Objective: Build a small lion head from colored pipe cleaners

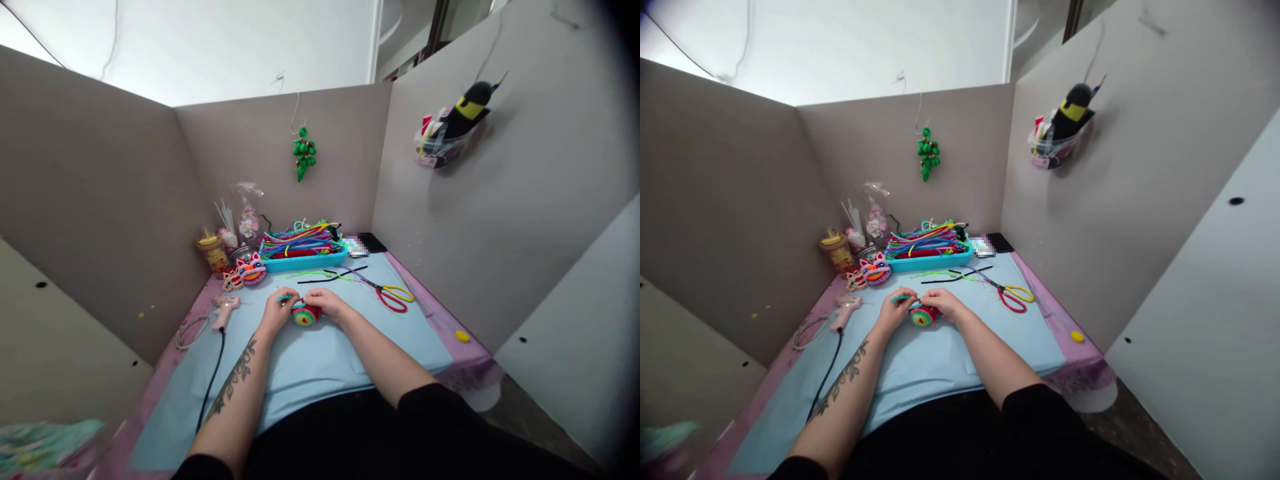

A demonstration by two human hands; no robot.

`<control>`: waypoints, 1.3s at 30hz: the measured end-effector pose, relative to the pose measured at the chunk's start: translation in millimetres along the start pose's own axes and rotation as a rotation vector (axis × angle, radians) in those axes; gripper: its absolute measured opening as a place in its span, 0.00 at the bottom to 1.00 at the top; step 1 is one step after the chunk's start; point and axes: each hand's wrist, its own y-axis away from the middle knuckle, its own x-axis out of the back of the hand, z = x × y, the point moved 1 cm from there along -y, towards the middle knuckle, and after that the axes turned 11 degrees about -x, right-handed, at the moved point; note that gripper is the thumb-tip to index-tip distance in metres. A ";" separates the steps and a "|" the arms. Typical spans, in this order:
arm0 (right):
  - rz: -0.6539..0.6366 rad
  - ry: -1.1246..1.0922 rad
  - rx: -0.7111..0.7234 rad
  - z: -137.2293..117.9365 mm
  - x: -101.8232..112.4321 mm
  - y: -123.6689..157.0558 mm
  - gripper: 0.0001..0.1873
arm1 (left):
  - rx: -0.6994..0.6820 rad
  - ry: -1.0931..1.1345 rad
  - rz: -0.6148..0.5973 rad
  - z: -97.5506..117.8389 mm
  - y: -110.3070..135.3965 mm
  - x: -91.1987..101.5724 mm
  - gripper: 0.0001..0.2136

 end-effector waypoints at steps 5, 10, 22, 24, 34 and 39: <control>0.024 -0.121 0.067 -1.5 -2.1 -0.3 0.13 | 0.191 0.153 0.013 -4.7 -2.6 0.3 0.10; -0.001 -0.286 0.048 -4.9 -4.8 2.8 0.11 | 0.369 0.447 0.079 -13.4 -1.4 -0.9 0.14; -0.245 -0.332 0.071 -4.3 -10.5 5.1 0.18 | 0.540 0.750 0.327 -16.1 -1.7 -0.6 0.18; -0.233 -0.322 0.064 -2.6 -11.2 3.9 0.16 | 0.537 0.747 0.320 -16.0 -1.3 -1.6 0.18; -0.264 -0.277 -0.073 3.1 -12.7 5.1 0.12 | 0.524 0.740 0.291 -12.9 -0.5 -3.9 0.19; -0.306 -0.233 -0.115 8.1 -11.0 3.6 0.13 | 0.518 0.765 0.245 -4.7 -0.6 -4.8 0.19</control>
